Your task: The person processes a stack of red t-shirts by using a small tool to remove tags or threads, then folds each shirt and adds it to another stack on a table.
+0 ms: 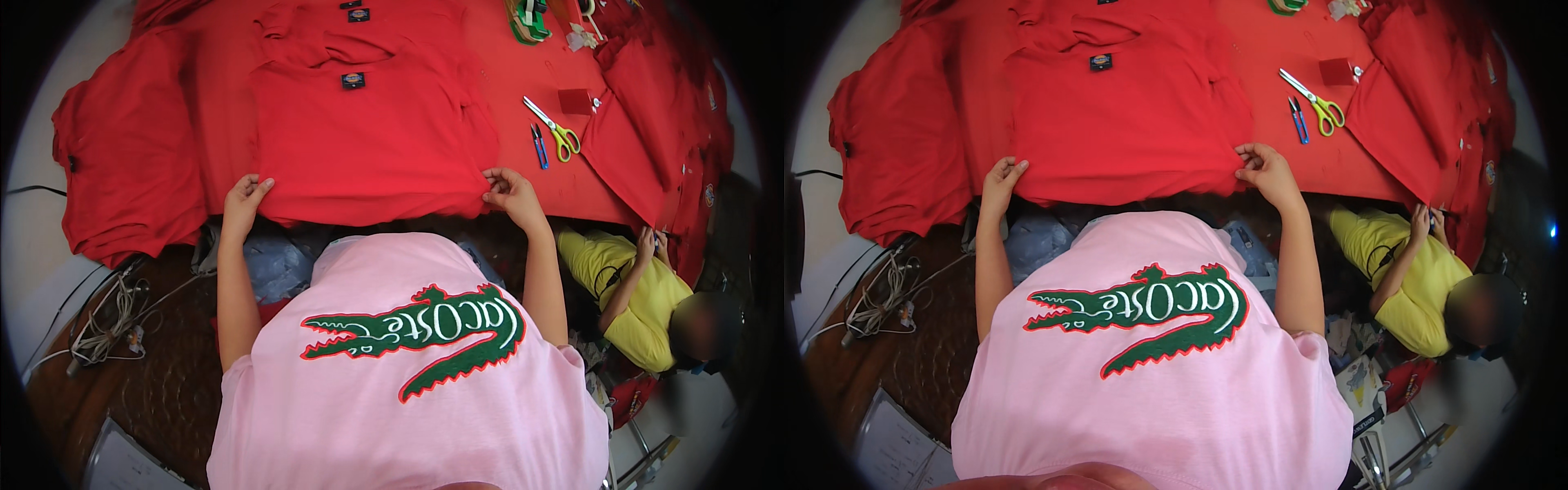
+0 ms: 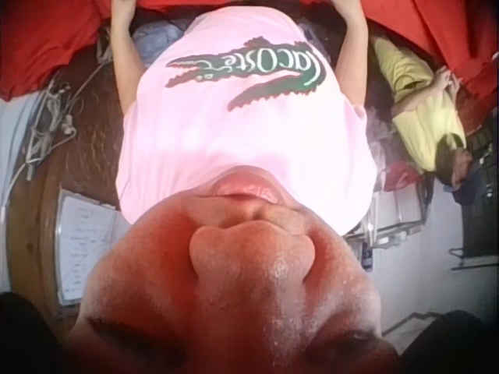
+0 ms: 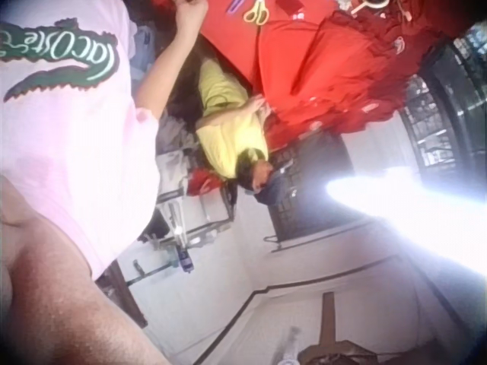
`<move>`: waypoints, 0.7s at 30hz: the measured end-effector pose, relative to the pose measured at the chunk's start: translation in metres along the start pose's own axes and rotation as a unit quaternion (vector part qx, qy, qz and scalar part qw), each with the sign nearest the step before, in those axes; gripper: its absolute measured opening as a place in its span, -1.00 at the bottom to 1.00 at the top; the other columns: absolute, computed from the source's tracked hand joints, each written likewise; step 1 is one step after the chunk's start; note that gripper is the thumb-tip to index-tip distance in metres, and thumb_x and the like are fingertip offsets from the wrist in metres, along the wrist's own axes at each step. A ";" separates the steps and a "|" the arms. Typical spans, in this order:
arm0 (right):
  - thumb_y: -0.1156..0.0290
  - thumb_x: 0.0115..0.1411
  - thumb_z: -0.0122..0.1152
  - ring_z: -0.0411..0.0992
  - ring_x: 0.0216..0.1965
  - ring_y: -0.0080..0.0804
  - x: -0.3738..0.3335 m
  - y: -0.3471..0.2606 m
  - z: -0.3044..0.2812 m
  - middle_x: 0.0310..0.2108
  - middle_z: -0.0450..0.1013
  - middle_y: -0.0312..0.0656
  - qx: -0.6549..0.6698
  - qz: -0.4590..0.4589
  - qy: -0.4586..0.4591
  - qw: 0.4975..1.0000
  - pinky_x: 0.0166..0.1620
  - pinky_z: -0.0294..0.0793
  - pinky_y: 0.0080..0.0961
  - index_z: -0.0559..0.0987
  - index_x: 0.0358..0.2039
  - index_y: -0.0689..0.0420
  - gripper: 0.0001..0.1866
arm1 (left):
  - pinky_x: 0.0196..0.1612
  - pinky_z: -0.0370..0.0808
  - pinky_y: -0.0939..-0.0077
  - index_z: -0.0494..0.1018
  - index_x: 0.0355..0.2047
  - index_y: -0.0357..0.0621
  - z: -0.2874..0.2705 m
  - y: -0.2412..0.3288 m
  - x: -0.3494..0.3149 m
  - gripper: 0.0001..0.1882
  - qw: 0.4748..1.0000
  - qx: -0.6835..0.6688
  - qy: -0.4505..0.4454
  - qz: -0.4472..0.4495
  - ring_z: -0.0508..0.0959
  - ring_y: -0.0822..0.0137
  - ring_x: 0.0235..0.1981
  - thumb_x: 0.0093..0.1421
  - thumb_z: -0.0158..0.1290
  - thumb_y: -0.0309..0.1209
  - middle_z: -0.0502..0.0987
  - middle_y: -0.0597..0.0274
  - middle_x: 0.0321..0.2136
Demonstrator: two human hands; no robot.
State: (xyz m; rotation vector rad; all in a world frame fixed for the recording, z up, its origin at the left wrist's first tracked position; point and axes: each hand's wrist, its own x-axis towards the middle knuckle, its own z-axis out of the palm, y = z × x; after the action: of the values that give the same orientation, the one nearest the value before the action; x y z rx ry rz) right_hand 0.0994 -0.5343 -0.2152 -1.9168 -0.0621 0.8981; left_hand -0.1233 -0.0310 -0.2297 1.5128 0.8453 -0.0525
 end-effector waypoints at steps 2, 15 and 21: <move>0.62 0.04 0.49 0.38 -0.36 -0.67 -0.004 0.004 -0.001 -0.32 0.47 -0.39 -0.077 -0.057 0.023 0.995 -0.25 0.43 -0.64 0.63 -0.08 0.23 -0.61 | -0.16 0.41 0.62 0.59 -0.26 -0.33 -0.012 -0.017 -0.009 -0.70 0.990 0.136 0.031 0.032 0.50 0.50 -0.27 0.25 0.33 -0.29 0.57 0.28 -0.28; 0.45 0.24 0.36 0.54 -0.35 -0.51 -0.087 -0.060 -0.078 -0.39 0.56 -0.27 0.100 -0.086 -0.104 0.986 -0.19 0.53 -0.54 0.58 -0.30 0.18 -0.88 | -0.23 0.28 0.64 0.42 -0.45 -0.02 -0.083 0.063 -0.115 -0.74 0.995 0.085 -0.041 0.027 0.35 0.62 -0.37 0.12 0.36 -0.36 0.39 0.56 -0.47; 0.38 0.26 0.37 0.51 -0.43 -0.53 -0.070 -0.171 -0.124 -0.41 0.54 -0.28 0.061 -0.273 0.058 0.958 -0.25 0.52 -0.54 0.57 -0.23 0.22 -0.80 | -0.18 0.22 0.70 0.35 -0.31 -0.02 -0.084 0.200 -0.070 -0.73 0.950 0.007 -0.053 0.307 0.26 0.65 -0.29 0.26 0.29 -0.34 0.30 0.58 -0.36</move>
State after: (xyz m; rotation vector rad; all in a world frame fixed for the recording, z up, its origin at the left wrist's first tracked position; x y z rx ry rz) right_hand 0.1788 -0.5675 -0.0103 -1.7036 -0.4341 0.4061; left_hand -0.1068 0.0333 -0.0121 1.7116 0.2613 0.3180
